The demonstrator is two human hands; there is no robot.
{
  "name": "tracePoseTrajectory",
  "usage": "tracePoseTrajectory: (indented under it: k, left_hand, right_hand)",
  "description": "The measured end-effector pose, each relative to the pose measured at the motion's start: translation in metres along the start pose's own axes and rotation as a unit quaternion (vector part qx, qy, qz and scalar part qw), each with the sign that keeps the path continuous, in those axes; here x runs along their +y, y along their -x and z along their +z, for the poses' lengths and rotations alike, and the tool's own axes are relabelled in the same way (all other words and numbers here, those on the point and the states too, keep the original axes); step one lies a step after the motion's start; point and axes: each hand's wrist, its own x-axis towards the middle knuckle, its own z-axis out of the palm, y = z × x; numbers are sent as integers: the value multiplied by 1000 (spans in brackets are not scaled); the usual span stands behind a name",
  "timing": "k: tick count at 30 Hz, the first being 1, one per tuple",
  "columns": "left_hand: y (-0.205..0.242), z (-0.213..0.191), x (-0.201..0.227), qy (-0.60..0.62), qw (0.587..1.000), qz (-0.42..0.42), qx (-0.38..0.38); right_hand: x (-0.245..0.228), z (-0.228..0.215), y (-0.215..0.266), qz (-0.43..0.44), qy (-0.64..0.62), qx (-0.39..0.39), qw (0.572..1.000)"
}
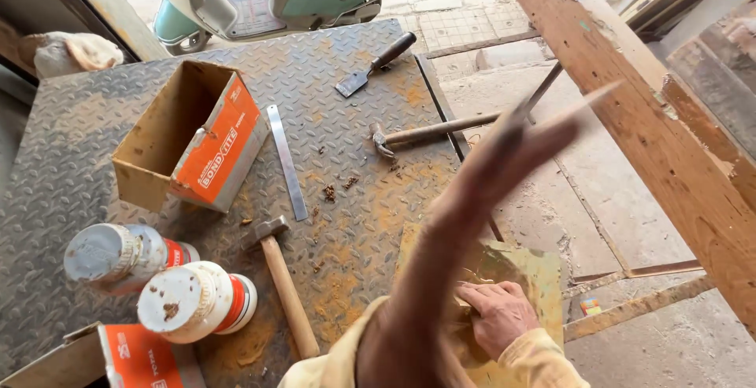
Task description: The person pours a dark liquid from a jar onto a wooden board, then uses a scraper to scoop a white paste from a second jar onto the board and mixes the two components together by scraping and folding them on the board.
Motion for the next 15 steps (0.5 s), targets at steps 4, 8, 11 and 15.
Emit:
tracePoseTrajectory:
  k: [4,8,11,15]
  left_hand:
    - [14,-17,-143,1,1000,5,-9]
    - [108,-23,-232,-217,947,-225,-70]
    - [169,-20,-271,-328,866,-333,-177]
    - [246,-7,-320,-399,804,-365,-247]
  right_hand:
    - [1,-25,-3,-140,-102,90,981]
    - [9,-32,-15,14,-95,30,995]
    - [9,-36,-31,23,-79,14,996]
    - [2,-33,-50,51,-15,-81,995]
